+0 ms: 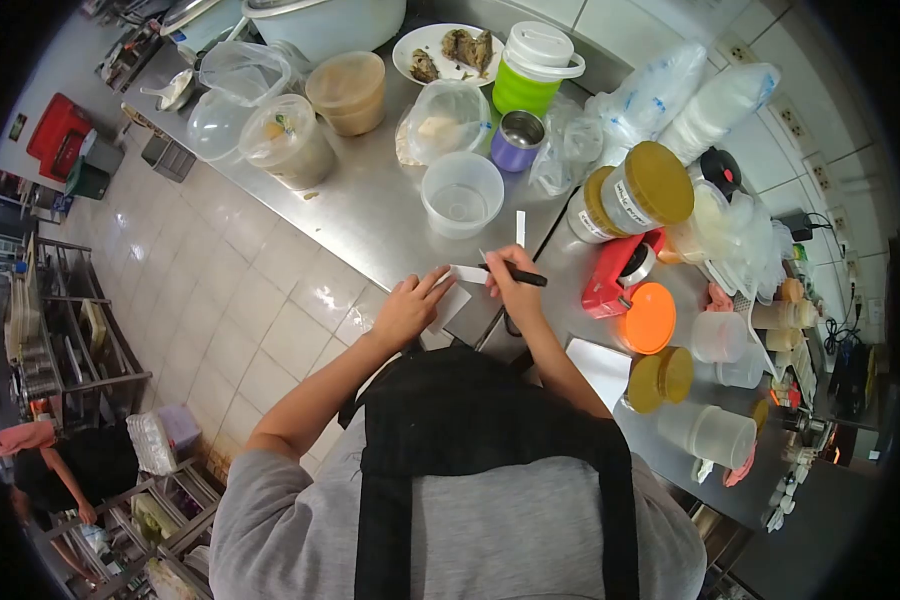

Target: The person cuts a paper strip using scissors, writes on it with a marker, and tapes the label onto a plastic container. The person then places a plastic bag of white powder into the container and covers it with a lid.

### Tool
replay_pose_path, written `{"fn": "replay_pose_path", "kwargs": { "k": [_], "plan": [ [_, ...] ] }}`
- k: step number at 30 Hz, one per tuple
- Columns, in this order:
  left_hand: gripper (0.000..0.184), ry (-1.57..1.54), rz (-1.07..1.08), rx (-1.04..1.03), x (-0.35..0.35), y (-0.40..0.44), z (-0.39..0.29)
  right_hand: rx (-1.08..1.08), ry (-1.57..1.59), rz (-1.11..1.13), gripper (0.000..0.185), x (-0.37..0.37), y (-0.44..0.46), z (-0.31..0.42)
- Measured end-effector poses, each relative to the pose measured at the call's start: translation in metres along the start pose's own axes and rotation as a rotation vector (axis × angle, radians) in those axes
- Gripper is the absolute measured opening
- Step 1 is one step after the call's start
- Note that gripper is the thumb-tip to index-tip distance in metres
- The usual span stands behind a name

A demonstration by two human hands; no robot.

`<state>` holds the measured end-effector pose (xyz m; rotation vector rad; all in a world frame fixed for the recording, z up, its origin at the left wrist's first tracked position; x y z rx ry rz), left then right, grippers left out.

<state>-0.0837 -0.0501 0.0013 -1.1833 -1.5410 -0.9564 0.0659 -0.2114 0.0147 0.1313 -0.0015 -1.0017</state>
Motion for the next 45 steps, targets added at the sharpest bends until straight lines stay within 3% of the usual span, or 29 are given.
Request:
{"fn": "replay_pose_path", "kwargs": {
  "k": [1,4,8,23,45],
  "plan": [
    [0.069,0.012,0.002,0.009,-0.003,0.000,0.000,-0.016,-0.037,0.022,0.025,-0.006,0.003,0.001],
    [0.072,0.068,-0.003,0.023,-0.008,-0.001,0.001,0.305,-0.161,0.050,0.029,-0.022,0.015,-0.015],
    [0.073,0.150,-0.029,0.025,-0.011,-0.002,-0.001,0.389,-0.312,0.042,0.033,-0.031,0.020,-0.037],
    [0.069,0.071,-0.037,0.111,-0.012,-0.003,-0.008,0.482,-0.346,0.044,0.025,-0.034,0.017,-0.059],
    [0.065,0.066,-0.044,0.094,-0.010,-0.002,-0.008,0.446,-0.372,0.022,0.025,-0.035,0.016,-0.057]
  ]
}}
Point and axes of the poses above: each hand's wrist, its own y-axis towards the middle knuckle, its own x-axis out of the back of the hand, z = x × y, the point moved 1 cm from there along y, towards the middle knuckle, and after that the axes turned 15 degrees about x, right-handed, at the moved point
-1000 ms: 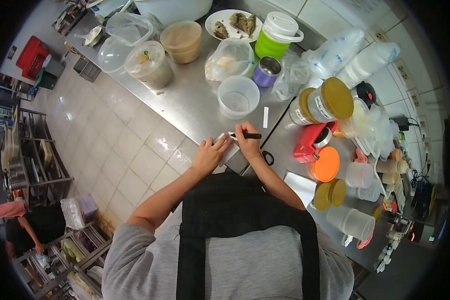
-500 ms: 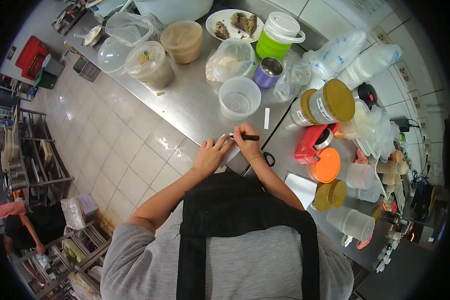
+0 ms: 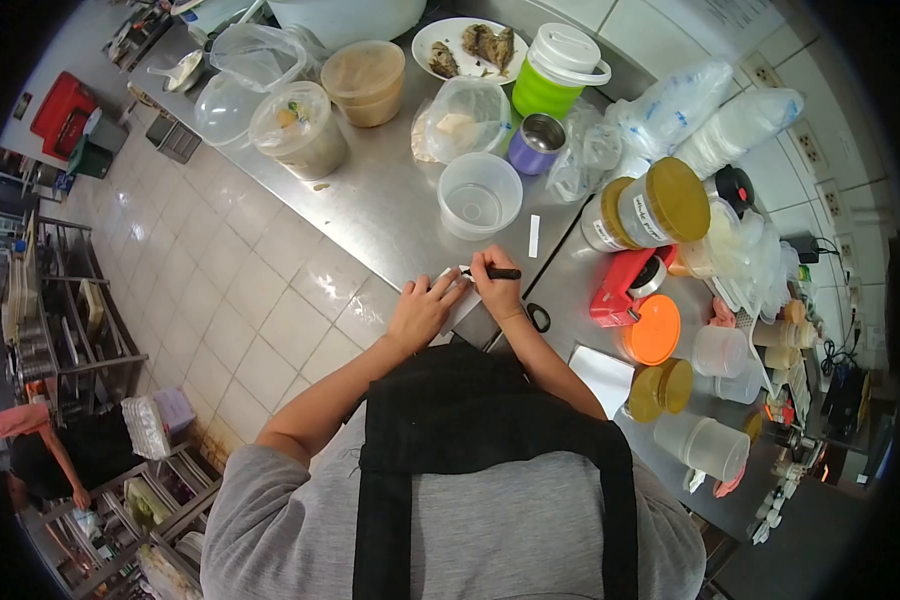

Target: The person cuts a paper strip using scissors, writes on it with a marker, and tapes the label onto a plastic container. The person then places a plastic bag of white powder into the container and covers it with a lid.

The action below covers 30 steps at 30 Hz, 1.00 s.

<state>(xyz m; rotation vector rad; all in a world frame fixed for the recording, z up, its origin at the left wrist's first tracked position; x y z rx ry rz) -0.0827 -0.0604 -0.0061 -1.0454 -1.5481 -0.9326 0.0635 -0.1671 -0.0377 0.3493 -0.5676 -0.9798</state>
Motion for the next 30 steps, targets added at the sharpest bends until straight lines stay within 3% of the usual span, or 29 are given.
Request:
{"fn": "replay_pose_path", "kwargs": {
  "k": [5,11,30],
  "plan": [
    [0.060,0.047,-0.022,-0.011,-0.001,0.002,0.000,-0.025,0.079,-0.097,0.023,0.004,-0.002,-0.012],
    [0.063,0.055,-0.006,-0.028,-0.001,0.002,-0.002,-0.014,0.019,0.012,0.026,0.009,0.002,-0.004],
    [0.066,0.107,0.000,-0.046,-0.001,0.003,-0.003,0.050,-0.006,0.019,0.026,0.009,0.007,0.004]
  ]
}}
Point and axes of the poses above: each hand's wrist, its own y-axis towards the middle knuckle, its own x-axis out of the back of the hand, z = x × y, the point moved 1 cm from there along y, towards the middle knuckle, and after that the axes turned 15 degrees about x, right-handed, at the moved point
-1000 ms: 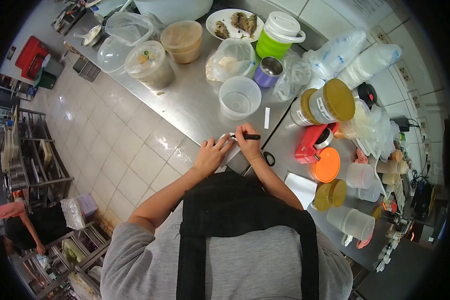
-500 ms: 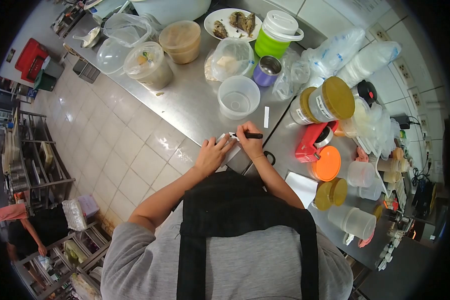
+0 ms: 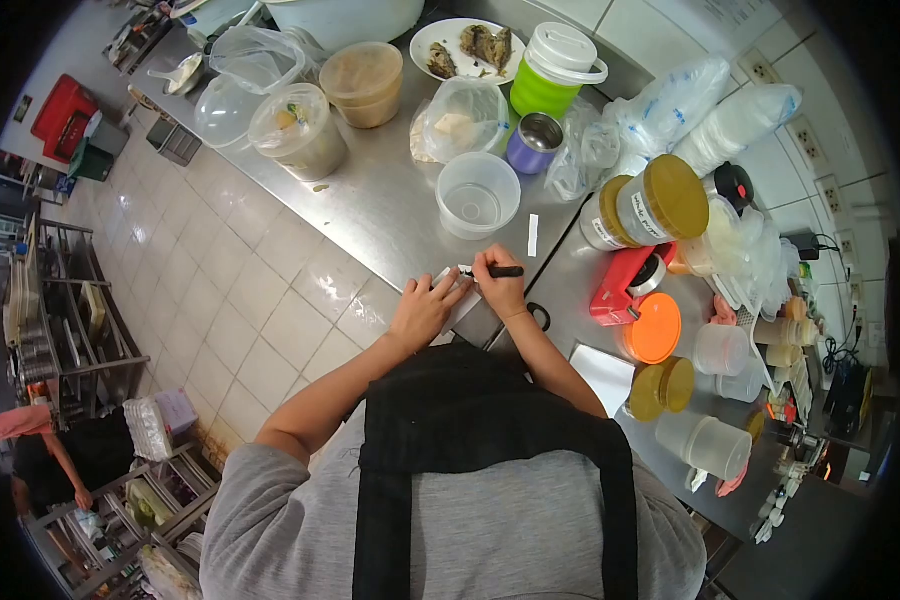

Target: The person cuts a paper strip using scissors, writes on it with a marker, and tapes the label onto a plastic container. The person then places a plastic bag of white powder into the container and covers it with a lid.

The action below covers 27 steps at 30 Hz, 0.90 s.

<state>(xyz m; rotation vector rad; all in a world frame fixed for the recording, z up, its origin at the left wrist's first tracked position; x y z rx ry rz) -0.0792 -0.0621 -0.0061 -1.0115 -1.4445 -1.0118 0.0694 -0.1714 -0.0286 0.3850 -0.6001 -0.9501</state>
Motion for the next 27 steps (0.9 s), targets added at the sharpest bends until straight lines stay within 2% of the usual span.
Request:
{"fn": "replay_pose_path", "kwargs": {
  "k": [14,20,23,27],
  "plan": [
    [0.065,0.006,-0.027,-0.008,0.0006,-0.0008,-0.0001,-0.048,-0.045,-0.070,0.028,-0.0001,-0.0065,-0.0112],
    [0.065,0.003,-0.015,-0.006,-0.0010,-0.0006,-0.0004,0.038,-0.096,-0.068,0.029,-0.0006,-0.0037,-0.0075],
    [0.065,0.001,-0.010,-0.006,-0.0006,-0.0006,-0.0002,-0.023,-0.011,-0.087,0.028,-0.0015,-0.0072,-0.0109],
    [0.067,0.007,-0.009,-0.002,-0.0017,-0.0005,-0.0006,0.006,-0.051,-0.079,0.028,-0.0008,-0.0057,-0.0095]
  ]
}}
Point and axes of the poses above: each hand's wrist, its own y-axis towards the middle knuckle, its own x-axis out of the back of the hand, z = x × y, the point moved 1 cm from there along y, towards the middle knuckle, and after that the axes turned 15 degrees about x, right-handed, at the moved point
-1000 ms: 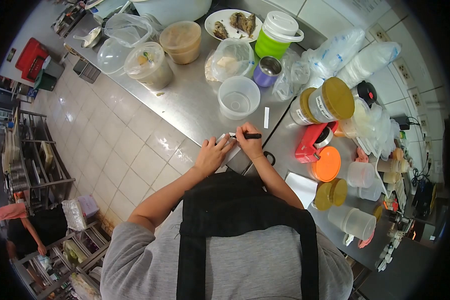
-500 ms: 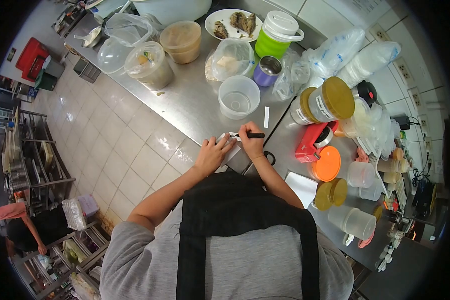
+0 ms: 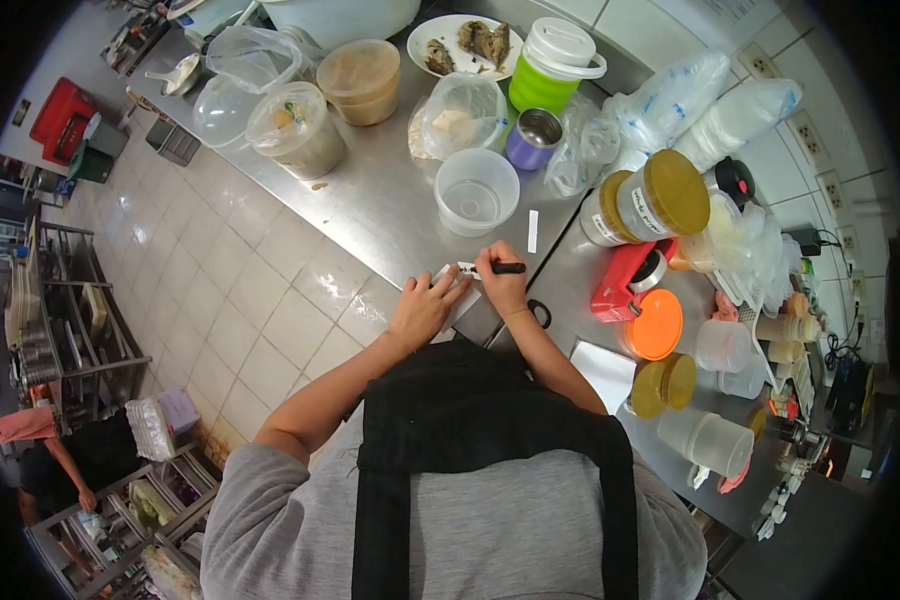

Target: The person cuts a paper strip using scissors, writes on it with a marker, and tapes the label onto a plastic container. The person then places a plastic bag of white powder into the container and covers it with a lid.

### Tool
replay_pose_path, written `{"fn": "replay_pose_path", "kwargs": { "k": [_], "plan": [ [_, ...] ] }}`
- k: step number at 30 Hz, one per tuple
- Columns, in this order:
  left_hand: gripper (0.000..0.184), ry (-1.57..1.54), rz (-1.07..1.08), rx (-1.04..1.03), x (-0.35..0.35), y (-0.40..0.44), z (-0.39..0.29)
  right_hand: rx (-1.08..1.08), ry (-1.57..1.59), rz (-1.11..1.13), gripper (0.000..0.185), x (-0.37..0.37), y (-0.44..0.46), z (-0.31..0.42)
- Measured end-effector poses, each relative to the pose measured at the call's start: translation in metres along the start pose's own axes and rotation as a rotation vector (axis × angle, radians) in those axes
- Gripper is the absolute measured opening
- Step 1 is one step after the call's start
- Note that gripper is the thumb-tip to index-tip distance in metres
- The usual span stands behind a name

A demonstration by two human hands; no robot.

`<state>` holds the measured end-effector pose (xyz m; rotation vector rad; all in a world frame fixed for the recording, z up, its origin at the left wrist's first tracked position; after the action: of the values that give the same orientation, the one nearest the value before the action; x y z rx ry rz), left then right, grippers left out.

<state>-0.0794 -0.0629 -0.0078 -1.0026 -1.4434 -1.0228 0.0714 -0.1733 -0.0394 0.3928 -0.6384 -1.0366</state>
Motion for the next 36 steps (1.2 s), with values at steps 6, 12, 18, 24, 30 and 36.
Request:
{"fn": "replay_pose_path", "kwargs": {
  "k": [6,12,18,24,30,36],
  "plan": [
    [0.069,-0.027,0.007,0.009,0.002,-0.001,0.000,-0.014,-0.006,-0.034,0.028,0.000,0.000,0.002],
    [0.066,-0.018,0.004,0.006,0.001,-0.001,-0.001,0.009,-0.033,-0.007,0.028,0.001,0.000,0.002],
    [0.064,-0.007,-0.012,0.004,0.000,-0.001,0.000,0.003,0.009,-0.018,0.026,0.002,0.000,0.000],
    [0.069,-0.019,0.017,0.011,-0.002,0.001,-0.002,-0.128,0.083,-0.095,0.028,0.008,0.005,-0.002],
    [0.075,-0.033,-0.011,-0.017,-0.005,0.003,-0.002,-0.064,0.058,-0.009,0.029,0.023,-0.003,-0.006],
    [0.073,-0.017,0.028,-0.021,-0.004,0.004,-0.003,-0.123,0.069,0.068,0.028,0.023,0.001,0.002]
  ]
}}
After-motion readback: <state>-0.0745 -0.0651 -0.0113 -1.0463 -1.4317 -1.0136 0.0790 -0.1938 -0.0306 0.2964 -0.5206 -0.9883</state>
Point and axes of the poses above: each hand's wrist, its own y-axis towards the middle knuckle, its own x-axis out of the back of the hand, z = x × y, the point moved 1 cm from there along y, towards the middle knuckle, and after that the axes turned 15 degrees about x, right-handed, at the moved point
